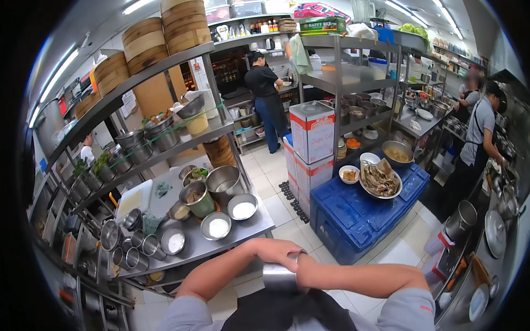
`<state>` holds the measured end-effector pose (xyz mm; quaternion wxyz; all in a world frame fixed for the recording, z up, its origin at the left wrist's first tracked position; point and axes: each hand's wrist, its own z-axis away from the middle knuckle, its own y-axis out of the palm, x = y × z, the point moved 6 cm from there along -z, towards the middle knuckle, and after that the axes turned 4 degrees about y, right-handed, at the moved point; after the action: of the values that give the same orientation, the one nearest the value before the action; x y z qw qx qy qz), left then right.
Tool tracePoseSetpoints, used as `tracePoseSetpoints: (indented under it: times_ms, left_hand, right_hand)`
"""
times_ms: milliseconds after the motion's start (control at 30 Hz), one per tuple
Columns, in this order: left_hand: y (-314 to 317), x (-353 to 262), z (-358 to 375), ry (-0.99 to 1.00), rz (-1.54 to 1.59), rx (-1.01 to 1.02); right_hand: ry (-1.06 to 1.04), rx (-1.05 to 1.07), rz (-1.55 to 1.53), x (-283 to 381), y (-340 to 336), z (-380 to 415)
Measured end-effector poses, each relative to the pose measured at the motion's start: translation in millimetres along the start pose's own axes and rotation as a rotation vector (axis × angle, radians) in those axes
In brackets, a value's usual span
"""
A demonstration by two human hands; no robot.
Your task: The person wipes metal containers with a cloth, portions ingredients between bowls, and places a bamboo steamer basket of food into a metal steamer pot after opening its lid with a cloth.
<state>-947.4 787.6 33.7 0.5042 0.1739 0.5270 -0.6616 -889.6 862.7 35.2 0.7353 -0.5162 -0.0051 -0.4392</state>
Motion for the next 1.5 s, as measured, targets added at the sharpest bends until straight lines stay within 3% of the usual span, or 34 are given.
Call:
tracePoseSetpoints:
  times_ms: [100,133,167,233,300,367,400,433,467,533,567,633,667,700,733,767,833,867,900,967,1033,1100,1167,1200,1233,1267,1300,1400,1433,1467,1500]
  left_hand:
    - [5.9,12.4,15.6,0.107,0.167,-0.107]
    - [10.2,27.8,13.9,0.118,0.190,-0.098]
    - [14.7,29.7,15.9,0.114,0.196,-0.100]
    - [7.6,21.5,26.8,0.155,0.273,-0.221]
    - [1.4,-7.4,33.4,0.129,0.187,-0.176]
    - [-3.9,-19.1,35.0,0.108,0.110,-0.134]
    - [-4.2,-13.5,32.9,0.040,0.098,-0.129]
    - [-4.0,-6.6,29.6,-0.027,0.086,-0.123]
    - [-3.0,3.3,26.3,0.000,0.105,-0.145]
    - [-0.9,17.9,26.5,0.003,0.178,-0.127]
    - [-2.3,24.2,29.7,0.010,0.242,-0.124]
    - [11.9,46.3,38.4,0.077,0.398,-0.193]
    - [16.1,69.2,40.6,0.084,0.535,-0.317]
    - [22.8,92.7,40.7,0.091,0.678,-0.436]
    - [39.5,118.0,37.0,0.023,0.988,-0.485]
    - [48.0,120.1,35.8,0.027,0.997,-0.487]
    - [59.7,97.4,30.7,0.312,1.633,-0.266]
    - [62.9,91.6,33.7,0.268,1.715,-0.347]
    - [55.3,85.0,32.0,0.260,1.714,-0.361]
    - [34.9,94.6,39.7,-0.127,1.120,-0.681]
    - [24.6,96.9,56.7,-0.037,0.905,-0.814]
    - [21.5,44.6,100.3,0.058,0.601,-0.882]
    - [36.1,-2.9,132.5,-0.088,0.288,-0.961]
    - [43.3,-32.1,144.7,-0.227,0.158,-0.931]
    - [57.1,-32.4,146.1,-0.237,0.169,-0.969]
    - [66.0,-32.8,143.3,-0.314,-0.012,-1.046]
    - [64.1,-36.7,140.8,-0.372,-0.207,-1.094]
    - [60.1,-42.0,142.6,-0.420,-0.071,-1.209]
    - [60.6,-41.7,146.1,-0.500,0.068,-1.149]
    - [67.2,-19.8,144.7,-0.481,0.224,-1.128]
    - [72.6,-0.1,142.1,-0.391,0.306,-1.105]
  right_hand:
    - [-0.299,-0.676,-0.193,9.3,-12.7,5.8]
    - [-0.272,-0.752,-0.480,-23.6,23.7,-35.2]
    - [-0.275,-0.746,-0.484,-12.3,19.0,-31.4]
    - [0.012,-0.709,-0.916,-3.8,4.1,-21.5]
    - [-0.108,-0.768,-0.616,-37.6,27.6,-51.2]
    - [-0.349,0.024,-0.203,-25.6,41.5,-59.9]
    - [-0.309,0.084,0.086,-5.8,18.8,-33.0]
    - [-0.308,0.090,0.085,13.7,-1.3,-14.4]
    - [-0.004,0.043,0.082,13.9,-21.3,-4.1]
    - [-0.162,-0.016,0.531,2.0,-15.7,-11.5]
    - [-0.164,-0.023,0.535,-6.4,-9.6,-5.6]
    - [-0.167,-0.112,0.020,-17.9,-11.1,9.3]
    - [-0.354,-0.061,-0.375,-28.6,2.7,11.0]
    - [-0.331,0.017,-0.486,-38.5,11.6,9.1]
    - [-0.406,-0.048,-0.440,-40.0,17.8,8.6]
    - [-0.480,-0.114,-0.394,-41.6,20.7,10.3]
    - [-0.545,-0.174,-0.295,-42.0,0.3,10.8]
    - [-0.620,-0.248,-0.198,-37.1,-8.2,11.8]
    - [-0.633,-0.248,-0.200,-34.8,-8.8,14.7]
    - [-0.630,-0.426,0.146,-25.8,-23.4,21.3]
    - [-0.660,-0.548,-0.178,-30.0,-21.1,14.7]
    - [-0.543,-0.573,-0.285,-11.6,-36.0,15.6]
    - [-0.270,-0.444,-0.691,-35.3,-15.8,-9.2]
    - [-0.303,-0.383,-0.661,-22.1,-16.5,-19.7]
    - [-0.345,-0.476,-0.544,-5.5,-24.2,-22.4]
    - [-0.369,-0.594,-0.433,9.6,-33.4,-20.0]
    - [-0.338,-0.563,-0.478,30.8,-43.2,-17.3]
    - [-0.176,-0.422,-0.540,39.3,-49.8,-30.2]
    - [-0.315,-0.566,-0.364,41.5,-47.8,-32.6]
    - [-0.318,-0.606,-0.166,40.4,-42.0,-33.0]
    - [-0.258,-0.671,-0.198,32.5,-41.0,-35.6]
